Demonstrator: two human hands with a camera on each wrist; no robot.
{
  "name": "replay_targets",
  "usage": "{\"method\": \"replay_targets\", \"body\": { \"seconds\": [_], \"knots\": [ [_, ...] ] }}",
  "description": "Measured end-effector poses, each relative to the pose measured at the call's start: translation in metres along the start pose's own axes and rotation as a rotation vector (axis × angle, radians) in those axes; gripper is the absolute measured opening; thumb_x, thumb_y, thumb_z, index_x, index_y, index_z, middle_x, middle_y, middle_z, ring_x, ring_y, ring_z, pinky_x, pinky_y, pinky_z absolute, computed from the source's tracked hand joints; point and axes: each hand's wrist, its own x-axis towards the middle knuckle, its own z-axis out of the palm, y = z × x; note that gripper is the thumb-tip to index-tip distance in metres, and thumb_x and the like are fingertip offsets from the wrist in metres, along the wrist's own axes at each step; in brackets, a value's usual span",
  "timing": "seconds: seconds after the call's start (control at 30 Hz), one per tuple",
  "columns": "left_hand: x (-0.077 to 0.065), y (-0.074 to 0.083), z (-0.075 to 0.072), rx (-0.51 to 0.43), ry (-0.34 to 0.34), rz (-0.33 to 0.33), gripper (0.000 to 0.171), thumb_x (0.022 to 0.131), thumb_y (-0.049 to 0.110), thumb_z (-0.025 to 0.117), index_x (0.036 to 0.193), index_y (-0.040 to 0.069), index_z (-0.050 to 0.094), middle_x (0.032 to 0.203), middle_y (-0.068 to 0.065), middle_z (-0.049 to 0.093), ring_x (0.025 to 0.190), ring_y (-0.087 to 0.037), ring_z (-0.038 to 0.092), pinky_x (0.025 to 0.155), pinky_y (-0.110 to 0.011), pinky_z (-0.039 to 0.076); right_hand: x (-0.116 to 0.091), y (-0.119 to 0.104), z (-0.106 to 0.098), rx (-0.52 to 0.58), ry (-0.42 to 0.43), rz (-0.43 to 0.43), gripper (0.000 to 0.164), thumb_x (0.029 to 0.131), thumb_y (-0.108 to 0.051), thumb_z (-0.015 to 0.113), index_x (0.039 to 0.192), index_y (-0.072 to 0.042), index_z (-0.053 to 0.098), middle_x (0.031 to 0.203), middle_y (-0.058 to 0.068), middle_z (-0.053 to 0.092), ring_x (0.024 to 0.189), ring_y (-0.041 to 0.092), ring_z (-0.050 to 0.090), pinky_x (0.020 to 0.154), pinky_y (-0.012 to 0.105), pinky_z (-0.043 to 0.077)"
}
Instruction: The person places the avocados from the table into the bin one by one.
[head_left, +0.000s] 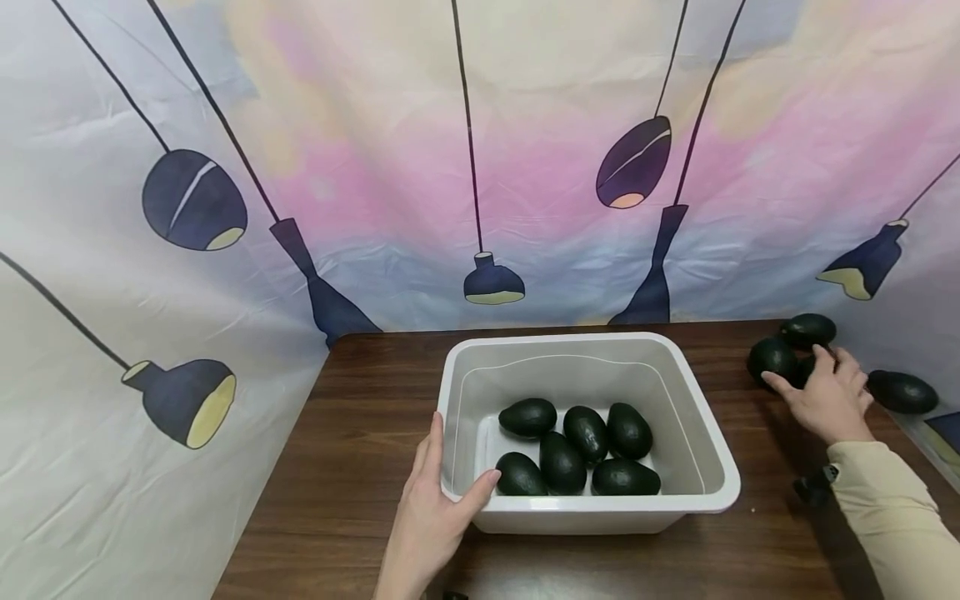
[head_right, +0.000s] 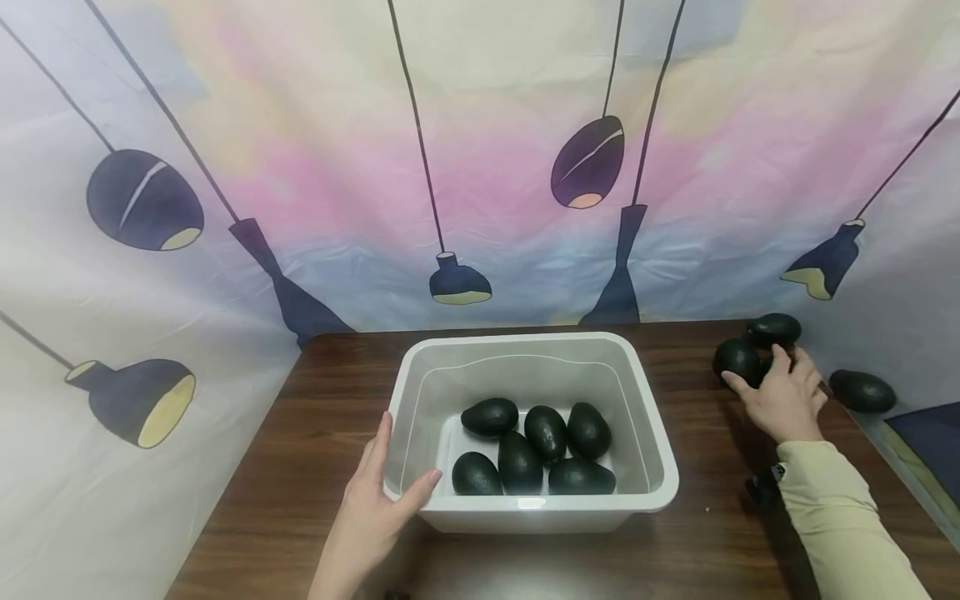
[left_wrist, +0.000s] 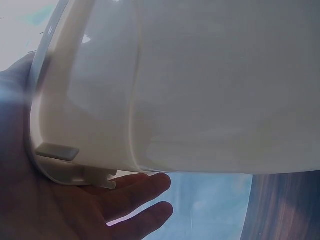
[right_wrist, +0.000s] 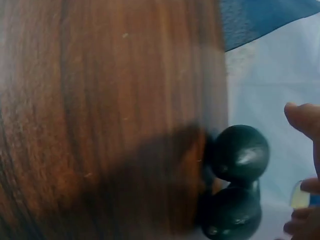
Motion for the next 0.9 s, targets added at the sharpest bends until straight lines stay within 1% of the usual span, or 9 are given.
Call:
{"method": "replay_targets", "body": {
  "seconds": [0.13,0.27,0.37,0.47,0.57,0.63,0.73,0.8,0.9],
  "knots": [
    [0.000,0.000,0.000,0.009,0.005,0.005,0.101,0.080,0.057,0.072,0.155,0.011,0.023,0.150,-0.004,0.038,0.130,-0.024,0.045,0.102,-0.049,0.039,0.005,0.001,0.009,0.020,-0.011,-0.075,0.094,0.096,-0.047,0.054,0.149,0.013,0.004,0.150,0.040,-0.007,0.134,0.062,-0.002,0.099,0.076,0.006],
    [0.001,0.000,0.000,0.015,0.009,0.010,0.100,0.080,0.057,0.072,0.155,0.013,0.023,0.150,-0.004,0.039,0.130,-0.024,0.045,0.102,-0.049,0.039,0.006,-0.001,0.012,0.048,-0.052,-0.125,0.087,0.099,-0.033,0.053,0.149,0.013,-0.001,0.151,0.038,-0.014,0.137,0.057,-0.009,0.103,0.073,0.004],
    [0.001,0.001,0.000,0.012,0.009,0.008,0.100,0.080,0.057,0.072,0.155,0.013,0.023,0.150,-0.004,0.039,0.128,-0.024,0.046,0.101,-0.049,0.040,0.007,-0.002,0.015,0.046,-0.094,-0.157,0.080,0.099,-0.022,0.051,0.148,0.015,0.000,0.149,0.042,-0.009,0.136,0.059,-0.007,0.105,0.070,0.001],
    [0.001,0.001,0.000,0.011,0.013,0.010,0.100,0.080,0.056,0.073,0.155,0.012,0.024,0.150,-0.005,0.039,0.128,-0.024,0.047,0.101,-0.048,0.040,0.008,-0.004,0.018,0.033,-0.113,-0.154,0.076,0.097,-0.015,0.052,0.148,0.015,0.004,0.145,0.046,0.000,0.131,0.065,0.000,0.103,0.072,0.007],
    [0.001,0.001,0.000,0.012,0.015,0.011,0.100,0.080,0.056,0.073,0.155,0.011,0.024,0.150,-0.005,0.039,0.128,-0.024,0.047,0.101,-0.048,0.040,0.009,-0.006,0.021,0.003,-0.086,-0.134,0.074,0.095,-0.014,0.056,0.147,0.016,0.012,0.135,0.050,0.009,0.120,0.068,0.008,0.095,0.072,0.016],
    [0.001,0.001,0.000,0.012,0.018,0.013,0.100,0.080,0.056,0.073,0.155,0.011,0.024,0.150,-0.005,0.039,0.128,-0.024,0.047,0.101,-0.048,0.040,0.009,-0.007,0.023,-0.019,-0.055,-0.128,0.072,0.093,-0.015,0.060,0.144,0.017,0.020,0.130,0.049,0.013,0.115,0.066,0.012,0.090,0.071,0.017],
    [0.001,0.001,0.000,0.014,0.016,0.009,0.099,0.080,0.056,0.073,0.155,0.012,0.024,0.150,-0.005,0.039,0.128,-0.024,0.046,0.101,-0.048,0.040,0.009,-0.008,0.023,-0.027,-0.026,-0.126,0.069,0.092,-0.019,0.064,0.138,0.019,0.028,0.134,0.047,0.012,0.119,0.065,0.011,0.092,0.072,0.015],
    [0.001,0.001,0.000,0.015,0.013,0.005,0.099,0.081,0.055,0.073,0.155,0.012,0.024,0.150,-0.005,0.039,0.128,-0.025,0.046,0.101,-0.049,0.040,0.009,-0.007,0.023,-0.028,-0.020,-0.129,0.069,0.092,-0.021,0.065,0.134,0.020,0.030,0.138,0.045,0.013,0.121,0.065,0.012,0.092,0.074,0.015],
    [0.000,0.001,0.000,0.020,0.010,0.000,0.098,0.081,0.055,0.072,0.155,0.012,0.024,0.149,-0.006,0.039,0.128,-0.025,0.047,0.100,-0.049,0.041,0.008,-0.004,0.024,-0.036,-0.012,-0.144,0.071,0.091,-0.022,0.067,0.137,0.017,0.029,0.135,0.045,0.019,0.118,0.066,0.017,0.090,0.074,0.016]
  ]
}}
